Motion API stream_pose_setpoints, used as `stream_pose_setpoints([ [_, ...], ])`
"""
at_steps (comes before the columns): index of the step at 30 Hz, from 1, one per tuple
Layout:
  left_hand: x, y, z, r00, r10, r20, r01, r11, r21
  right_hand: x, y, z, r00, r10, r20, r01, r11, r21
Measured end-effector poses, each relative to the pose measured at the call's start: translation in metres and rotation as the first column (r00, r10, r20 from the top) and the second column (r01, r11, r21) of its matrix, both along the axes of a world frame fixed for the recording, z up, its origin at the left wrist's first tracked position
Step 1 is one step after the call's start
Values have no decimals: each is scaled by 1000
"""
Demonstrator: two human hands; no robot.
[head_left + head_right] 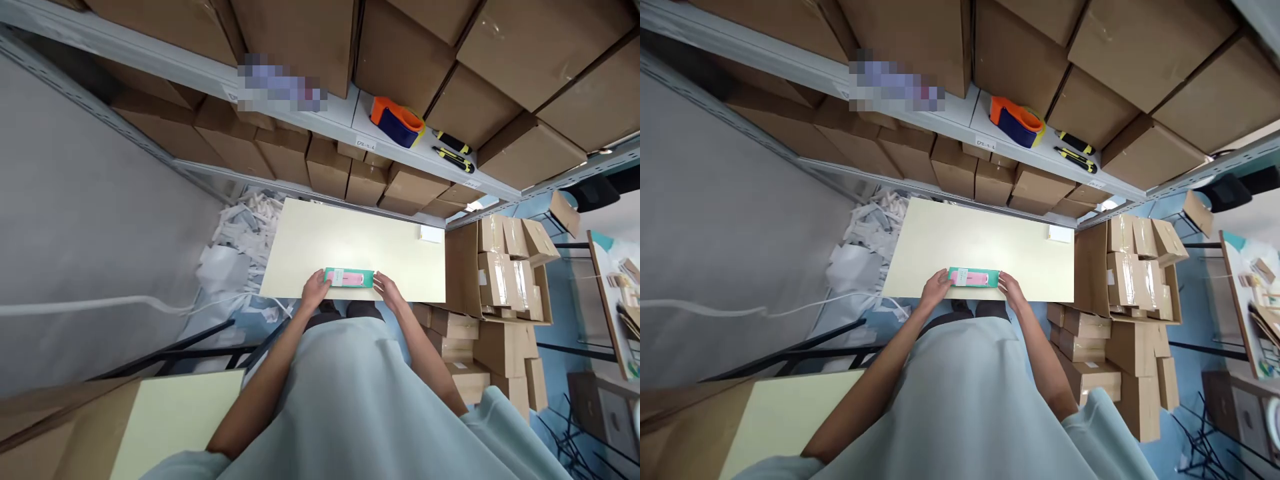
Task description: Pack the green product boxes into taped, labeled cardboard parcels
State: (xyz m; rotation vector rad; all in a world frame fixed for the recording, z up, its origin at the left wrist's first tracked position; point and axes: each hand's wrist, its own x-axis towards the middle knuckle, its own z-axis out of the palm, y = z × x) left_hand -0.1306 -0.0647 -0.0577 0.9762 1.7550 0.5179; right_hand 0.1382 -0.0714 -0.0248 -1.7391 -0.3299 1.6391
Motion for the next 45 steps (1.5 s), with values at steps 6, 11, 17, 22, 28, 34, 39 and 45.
stream_pose_setpoints([
  [6, -5, 4, -11, 995, 44, 87, -36, 994, -100, -8, -18, -11, 994, 13, 110, -6, 997, -71],
  [11, -2, 11, -16, 989, 62, 135, -47, 992, -113, -19, -21, -7, 971, 99, 217, -99, 995, -13],
  [17, 5, 32, -18, 971, 84, 223, -66, 994, -87, -22, -14, 22, 897, 175, 406, -240, 964, 115],
  [22, 0, 37, -18, 947, 120, 298, -95, 991, -97, -49, -17, 42, 590, 292, 753, -605, 777, 173],
  [28, -16, 25, -18, 923, 196, 331, -153, 977, -151, -92, -9, 65, 283, 319, 905, -901, 411, 137],
  [34, -35, 11, -2, 886, 277, 373, -284, 958, -38, -114, -2, 70, 284, 384, 878, -945, 268, 189],
  [39, -46, -2, 27, 880, 219, 421, -273, 959, 71, -106, 1, 67, 404, 293, 866, -873, 406, 270],
  [45, -42, -6, 38, 939, 60, 340, -134, 971, 200, -89, 12, 57, 485, 419, 768, -783, 599, 168],
])
